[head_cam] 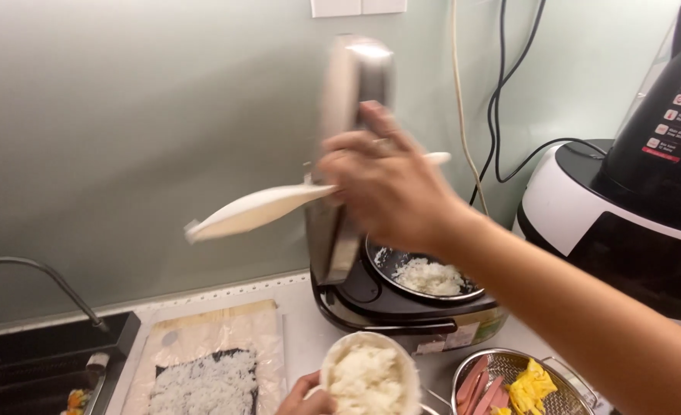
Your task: Spread rice on a seaweed sheet and add sliced ingredients to prepare kimbap rolls.
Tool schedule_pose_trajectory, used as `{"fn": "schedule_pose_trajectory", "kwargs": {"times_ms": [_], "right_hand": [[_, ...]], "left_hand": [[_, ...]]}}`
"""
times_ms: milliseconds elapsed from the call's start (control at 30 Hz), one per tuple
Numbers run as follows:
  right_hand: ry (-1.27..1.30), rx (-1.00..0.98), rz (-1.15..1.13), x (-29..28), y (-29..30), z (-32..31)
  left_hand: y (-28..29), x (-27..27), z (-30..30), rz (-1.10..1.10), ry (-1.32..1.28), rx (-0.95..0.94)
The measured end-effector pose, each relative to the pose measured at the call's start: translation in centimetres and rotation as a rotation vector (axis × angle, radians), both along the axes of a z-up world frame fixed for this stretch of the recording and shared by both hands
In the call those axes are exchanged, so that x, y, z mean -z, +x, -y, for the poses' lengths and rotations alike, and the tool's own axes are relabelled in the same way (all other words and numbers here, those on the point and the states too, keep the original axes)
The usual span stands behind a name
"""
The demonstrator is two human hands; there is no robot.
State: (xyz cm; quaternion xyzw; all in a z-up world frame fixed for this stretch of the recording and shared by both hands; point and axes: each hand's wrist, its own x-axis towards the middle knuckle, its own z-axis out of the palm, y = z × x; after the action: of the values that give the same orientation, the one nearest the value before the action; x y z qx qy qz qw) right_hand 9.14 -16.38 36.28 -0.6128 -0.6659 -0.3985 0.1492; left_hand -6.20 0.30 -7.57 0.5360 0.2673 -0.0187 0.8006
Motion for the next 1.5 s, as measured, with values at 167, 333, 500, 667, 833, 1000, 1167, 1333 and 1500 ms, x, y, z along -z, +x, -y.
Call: {"fn": "schedule_pose_trajectory", "kwargs": {"times_ms": [167,333,500,667,833,1000,1167,1333,1500], "right_hand": [[0.101,0.222,-0.129,3.5,2.0,6.3],[0.191,0.558,-0.304,10.0,3.8,11.6],[0.184,0.688,-0.406,17.3,5.1,14.5],[0.116,0.860,-0.520,22.9,6.0,15.7],[0.064,0.915,-0.472,21.7,6.9,15.3],[0.125,0.786,-0.534,18.5,6.5,12.2],[-0.053,0.856,-0.446,20.5,10.8,9.8],[-0.083,0.876,-0.350,18.9,7.5,7.7],[-0.198,0.534,-0.533,20.7,-0.2,6.0]], "left_hand": [[-3.0,10.0,-6.0,0.156,0.283,-0.031],[-4.7,-2.9,-1.5,-0.188,-0.337,-0.397],[-4.5,-2.4,-0.4,-0.075,-0.153,-0.345],[-4.2,-4.4,1.2,-0.088,-0.158,-0.420],[-3.8,-3.6,1.7,-0.115,-0.172,-0.441],[-4.2,-4.4,2.4,-0.056,-0.175,-0.394],[-4.6,-4.9,1.2,-0.213,0.022,-0.339],[-5.0,-6.2,0.8,-0.264,0.374,-0.235],[-4.3,2.2,-1.3,-0.093,0.862,-0.234]]}}
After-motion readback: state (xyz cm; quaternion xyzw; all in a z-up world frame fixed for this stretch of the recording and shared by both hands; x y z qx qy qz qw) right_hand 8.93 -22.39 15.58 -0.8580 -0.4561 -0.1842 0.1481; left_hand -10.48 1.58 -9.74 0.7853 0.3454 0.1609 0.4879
